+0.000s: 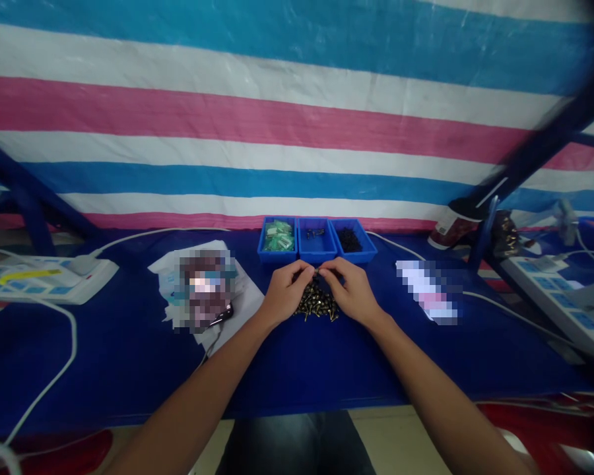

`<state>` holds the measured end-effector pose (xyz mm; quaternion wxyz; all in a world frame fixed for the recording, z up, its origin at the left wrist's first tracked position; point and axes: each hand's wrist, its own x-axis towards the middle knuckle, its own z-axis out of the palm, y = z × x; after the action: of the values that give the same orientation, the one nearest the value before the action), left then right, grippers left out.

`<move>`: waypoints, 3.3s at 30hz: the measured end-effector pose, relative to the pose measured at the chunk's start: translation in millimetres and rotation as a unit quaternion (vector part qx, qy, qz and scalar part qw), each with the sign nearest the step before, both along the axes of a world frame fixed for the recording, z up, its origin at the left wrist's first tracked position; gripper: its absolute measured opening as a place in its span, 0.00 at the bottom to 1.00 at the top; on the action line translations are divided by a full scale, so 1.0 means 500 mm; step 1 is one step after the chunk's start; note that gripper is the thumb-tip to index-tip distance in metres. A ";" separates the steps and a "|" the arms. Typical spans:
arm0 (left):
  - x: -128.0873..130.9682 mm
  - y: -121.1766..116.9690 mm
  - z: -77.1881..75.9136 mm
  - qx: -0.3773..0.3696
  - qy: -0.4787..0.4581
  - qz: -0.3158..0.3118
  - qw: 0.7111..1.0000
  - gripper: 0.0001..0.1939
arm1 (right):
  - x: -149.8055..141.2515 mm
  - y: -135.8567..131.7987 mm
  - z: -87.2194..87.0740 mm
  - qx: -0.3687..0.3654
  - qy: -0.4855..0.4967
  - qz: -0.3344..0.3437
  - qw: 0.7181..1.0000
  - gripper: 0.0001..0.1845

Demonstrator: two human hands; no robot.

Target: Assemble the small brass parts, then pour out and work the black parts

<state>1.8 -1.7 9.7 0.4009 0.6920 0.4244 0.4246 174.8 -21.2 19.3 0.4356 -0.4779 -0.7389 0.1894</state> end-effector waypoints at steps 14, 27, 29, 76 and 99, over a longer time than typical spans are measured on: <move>-0.008 0.010 -0.007 0.008 0.082 0.129 0.988 0.17 | 0.022 0.028 -0.033 -0.148 0.017 -0.112 0.983 0.27; -0.005 0.010 -0.020 0.066 0.139 0.086 0.984 0.09 | 0.036 0.013 -0.024 -0.179 -0.326 -0.089 0.924 0.11; -0.005 0.010 -0.019 0.068 0.142 0.084 0.984 0.09 | 0.035 0.013 -0.024 -0.181 -0.330 -0.075 0.923 0.11; 0.003 -0.003 -0.006 0.115 0.155 0.058 0.980 0.05 | 0.020 0.016 -0.021 -0.045 -0.090 0.072 0.992 0.13; -0.002 -0.001 -0.009 0.075 0.140 0.060 0.985 0.08 | 0.018 0.014 -0.025 -0.040 -0.110 0.062 0.991 0.12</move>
<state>0.8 -2.3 5.4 0.2578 0.7460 0.4842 0.3775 183.7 -14.0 6.9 0.3192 -0.4660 -0.8026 0.1919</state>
